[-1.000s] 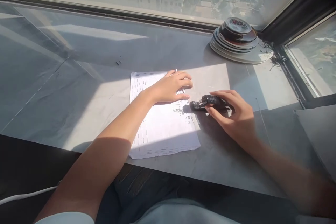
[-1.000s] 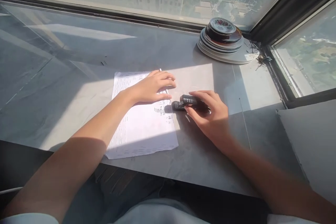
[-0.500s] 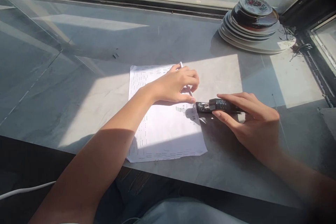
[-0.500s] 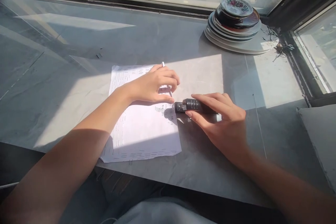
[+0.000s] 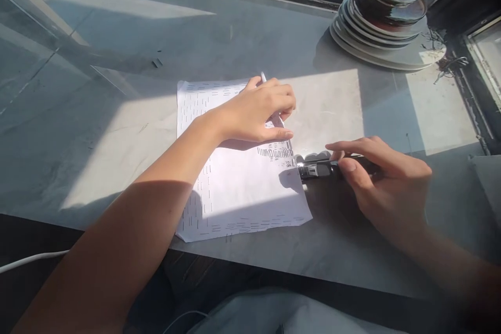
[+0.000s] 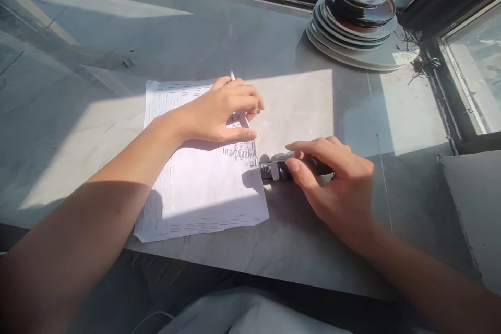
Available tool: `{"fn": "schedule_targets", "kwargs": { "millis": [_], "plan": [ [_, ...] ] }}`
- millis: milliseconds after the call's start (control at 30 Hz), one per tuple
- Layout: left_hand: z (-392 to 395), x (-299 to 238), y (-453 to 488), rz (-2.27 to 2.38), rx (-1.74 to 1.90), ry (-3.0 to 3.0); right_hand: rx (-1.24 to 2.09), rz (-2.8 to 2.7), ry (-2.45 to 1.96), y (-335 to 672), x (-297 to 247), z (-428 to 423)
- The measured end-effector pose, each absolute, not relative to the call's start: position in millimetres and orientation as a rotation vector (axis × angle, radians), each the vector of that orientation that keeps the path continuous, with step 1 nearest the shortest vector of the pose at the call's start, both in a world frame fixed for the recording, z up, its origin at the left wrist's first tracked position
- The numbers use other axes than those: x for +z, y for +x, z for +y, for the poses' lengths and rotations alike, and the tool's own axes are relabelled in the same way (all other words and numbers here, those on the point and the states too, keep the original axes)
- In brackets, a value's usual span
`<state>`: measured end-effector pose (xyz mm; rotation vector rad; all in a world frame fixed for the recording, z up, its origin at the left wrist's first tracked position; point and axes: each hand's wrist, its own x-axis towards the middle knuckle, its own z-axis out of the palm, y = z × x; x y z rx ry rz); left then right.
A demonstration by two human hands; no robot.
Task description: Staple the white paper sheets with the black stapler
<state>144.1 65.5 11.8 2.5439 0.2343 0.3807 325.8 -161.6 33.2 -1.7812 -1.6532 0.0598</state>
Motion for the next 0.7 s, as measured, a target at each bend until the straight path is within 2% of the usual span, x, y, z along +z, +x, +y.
{"fn": "schedule_targets", "kwargs": {
  "millis": [333,567,700],
  "plan": [
    [64.9,11.3,145.8,0.233,0.367,2.51,0.23,-1.847,-1.638,325.0,35.8,-165.5],
    [59.4,17.9,148.6,0.192,0.407,2.468,0.069,-1.844,-1.675,321.7,33.9,-168.0],
    [49.1,26.0,151.4,-0.007,0.272,2.299,0.044,-1.802,-1.755,321.6,33.6,-167.3]
  ]
}}
